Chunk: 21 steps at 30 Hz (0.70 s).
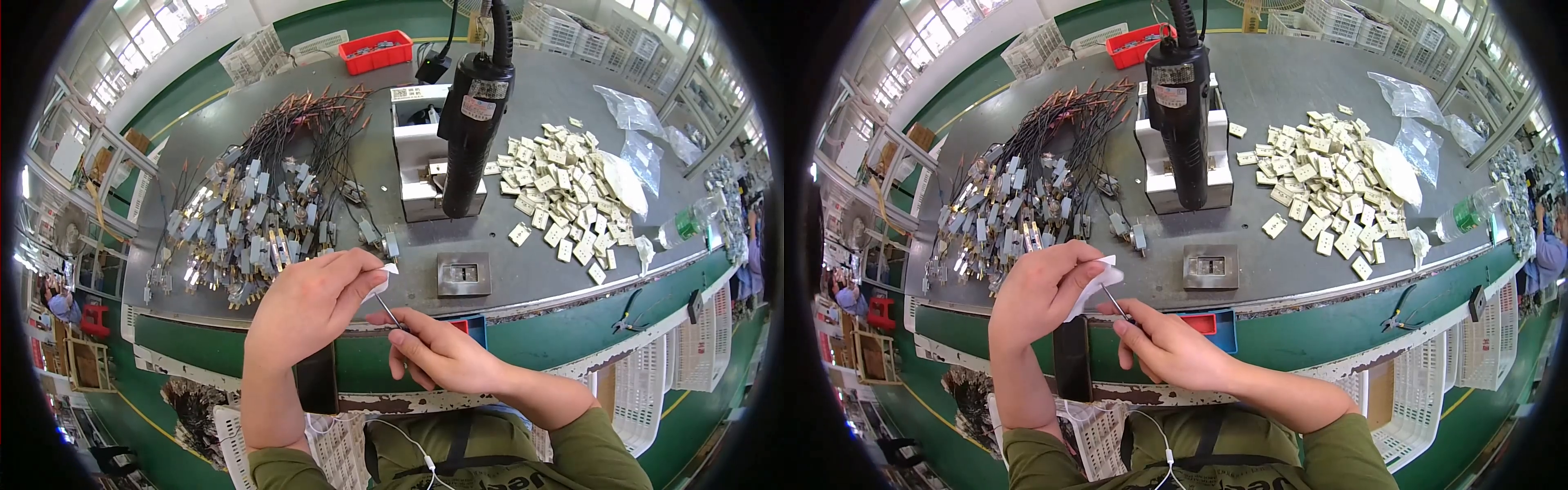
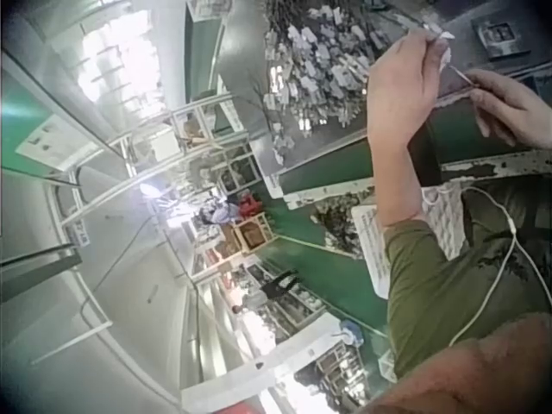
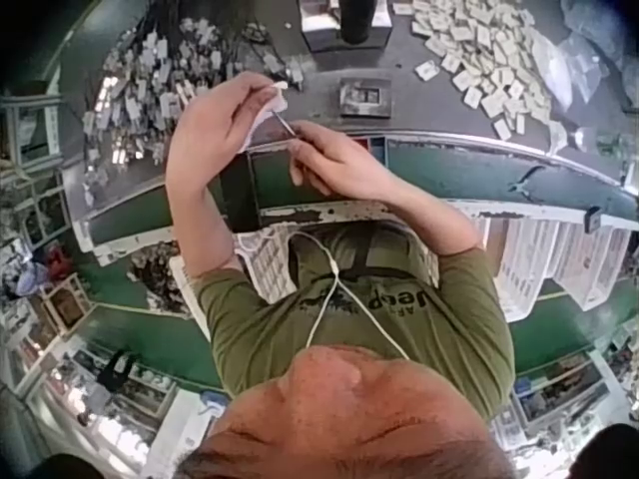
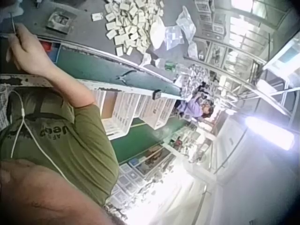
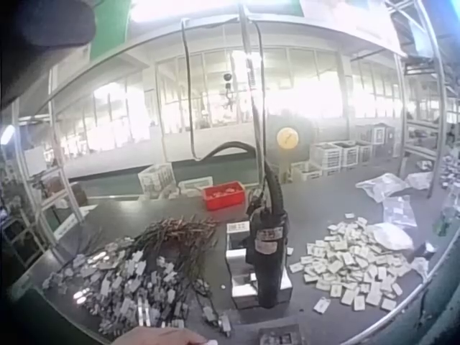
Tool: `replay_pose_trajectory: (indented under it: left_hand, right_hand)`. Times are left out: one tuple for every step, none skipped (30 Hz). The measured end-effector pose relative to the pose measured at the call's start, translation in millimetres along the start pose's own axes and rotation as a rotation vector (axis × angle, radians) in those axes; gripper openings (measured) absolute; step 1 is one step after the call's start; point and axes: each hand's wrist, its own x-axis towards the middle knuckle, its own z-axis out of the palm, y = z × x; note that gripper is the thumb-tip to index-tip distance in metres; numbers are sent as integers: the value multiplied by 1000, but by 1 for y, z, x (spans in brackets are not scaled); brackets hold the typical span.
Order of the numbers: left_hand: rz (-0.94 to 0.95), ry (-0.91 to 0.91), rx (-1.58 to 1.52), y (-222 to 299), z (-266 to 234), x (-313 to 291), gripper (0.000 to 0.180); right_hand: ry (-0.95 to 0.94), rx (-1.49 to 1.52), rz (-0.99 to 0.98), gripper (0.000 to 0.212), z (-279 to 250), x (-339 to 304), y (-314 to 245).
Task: Assembling small electronic components by inserting paper tabs and using a tool on a factory production line.
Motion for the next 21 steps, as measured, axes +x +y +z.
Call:
replay_pose_trajectory:
  left_hand:
    - [0,1,1,1,0,0,11]
    - [-6,-5,-5,2,0,0,10]
    - [-11,-11,-11,2,-1,0,9]
    - [-11,-10,-11,3,-1,0,9]
    - [-10,-11,-11,3,-1,0,9]
    - [-9,-12,-12,3,0,-1,8]
    - [-11,-11,-12,3,0,-1,8]
    - [-12,-12,-13,3,0,0,8]
    - [-13,-12,-14,3,0,0,7]
    - [-17,-10,-12,3,0,-1,7]
    - [-27,-22,-5,3,0,-2,8]
    - [-37,-34,1,4,1,-3,10]
    - [-40,-31,3,4,1,-3,10]
    - [-32,-23,28,5,3,-4,9]
    - [-23,-16,54,5,4,-5,7]
    - [-23,-14,55,7,5,-7,7]
    - [27,11,82,9,8,-11,11]
    - [78,35,109,11,10,-14,15]
    - [84,36,107,14,12,-17,15]
    - [123,48,203,17,15,-20,19]
    - [163,61,299,20,17,-24,22]
  right_hand:
    - [1,-5,-1,38,0,0,0]
    - [2,-9,-3,38,0,0,0]
    - [1,-10,-3,38,0,1,0]
    - [-3,-1,0,38,-1,1,1]
    - [-6,8,3,38,0,1,2]
    - [-7,8,3,38,0,1,1]
    - [-6,-6,-6,38,1,0,-1]
    - [-5,-19,-15,38,1,-1,-2]
    - [-7,-19,-14,38,1,-1,-2]
    - [1,-15,-6,38,1,0,-2]
    - [9,-10,1,37,1,1,-2]
    - [4,-10,1,37,1,1,-1]
    - [1,-13,7,38,0,1,-1]
    - [-3,-15,13,38,0,2,-1]
    - [-7,-17,13,38,1,2,0]
    - [35,-11,-12,36,2,2,3]
    - [77,-6,-38,33,3,2,6]
    - [77,-8,-40,33,3,2,10]
    - [109,-11,-74,29,3,3,16]
    - [142,-14,-108,25,3,4,21]
    - [149,-18,-111,25,2,4,27]
